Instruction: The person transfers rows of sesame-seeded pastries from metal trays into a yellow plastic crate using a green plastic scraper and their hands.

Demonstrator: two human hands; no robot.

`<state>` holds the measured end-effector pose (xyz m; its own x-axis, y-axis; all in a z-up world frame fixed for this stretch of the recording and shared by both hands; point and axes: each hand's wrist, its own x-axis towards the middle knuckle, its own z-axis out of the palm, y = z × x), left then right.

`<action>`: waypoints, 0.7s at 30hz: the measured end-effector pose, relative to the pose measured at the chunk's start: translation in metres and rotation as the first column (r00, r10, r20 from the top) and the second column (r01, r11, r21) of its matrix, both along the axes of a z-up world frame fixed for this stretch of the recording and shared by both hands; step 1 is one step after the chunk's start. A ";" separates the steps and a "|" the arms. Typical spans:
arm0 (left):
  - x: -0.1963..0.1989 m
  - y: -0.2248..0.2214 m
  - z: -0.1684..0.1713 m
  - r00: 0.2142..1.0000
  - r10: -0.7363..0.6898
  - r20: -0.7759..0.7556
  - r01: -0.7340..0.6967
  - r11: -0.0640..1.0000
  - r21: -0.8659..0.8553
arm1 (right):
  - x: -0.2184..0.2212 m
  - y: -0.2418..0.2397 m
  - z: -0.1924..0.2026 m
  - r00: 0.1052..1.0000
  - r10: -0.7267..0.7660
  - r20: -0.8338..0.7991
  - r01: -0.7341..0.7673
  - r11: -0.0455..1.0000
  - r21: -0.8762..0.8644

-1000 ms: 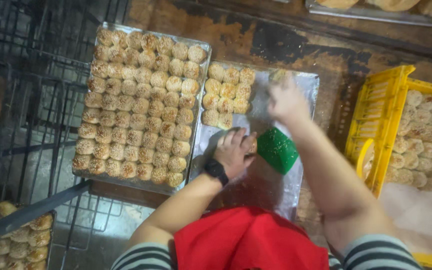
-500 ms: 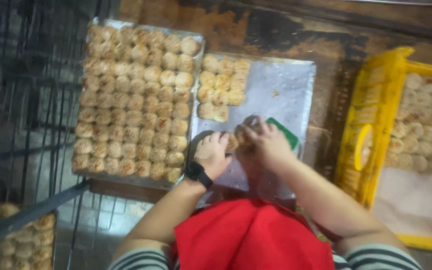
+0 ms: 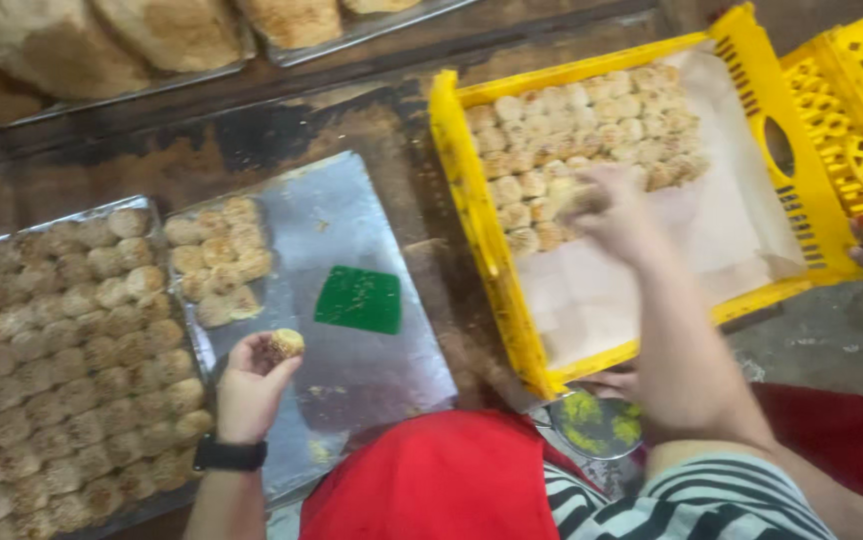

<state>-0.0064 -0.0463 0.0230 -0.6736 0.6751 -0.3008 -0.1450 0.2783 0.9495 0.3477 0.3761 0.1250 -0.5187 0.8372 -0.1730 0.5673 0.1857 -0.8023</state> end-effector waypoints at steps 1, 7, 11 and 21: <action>0.006 0.007 0.010 1.000 -0.027 0.006 0.027 0.999 0.039 | 0.037 0.022 -0.005 0.971 -0.073 0.228 0.003 0.956 0.294; 0.085 0.094 0.088 0.983 -0.184 0.001 0.183 0.977 0.114 | 0.156 0.105 -0.120 0.803 -0.295 0.519 0.009 0.875 0.484; 0.152 0.150 0.125 0.947 -0.323 -0.006 0.322 0.943 0.084 | 0.159 0.114 -0.155 0.914 -0.228 0.335 0.040 0.874 0.484; 0.275 0.264 0.140 0.673 -0.417 -0.611 0.448 0.887 -0.113 | 0.100 -0.021 -0.014 0.913 -0.107 -0.394 -0.159 0.796 -0.584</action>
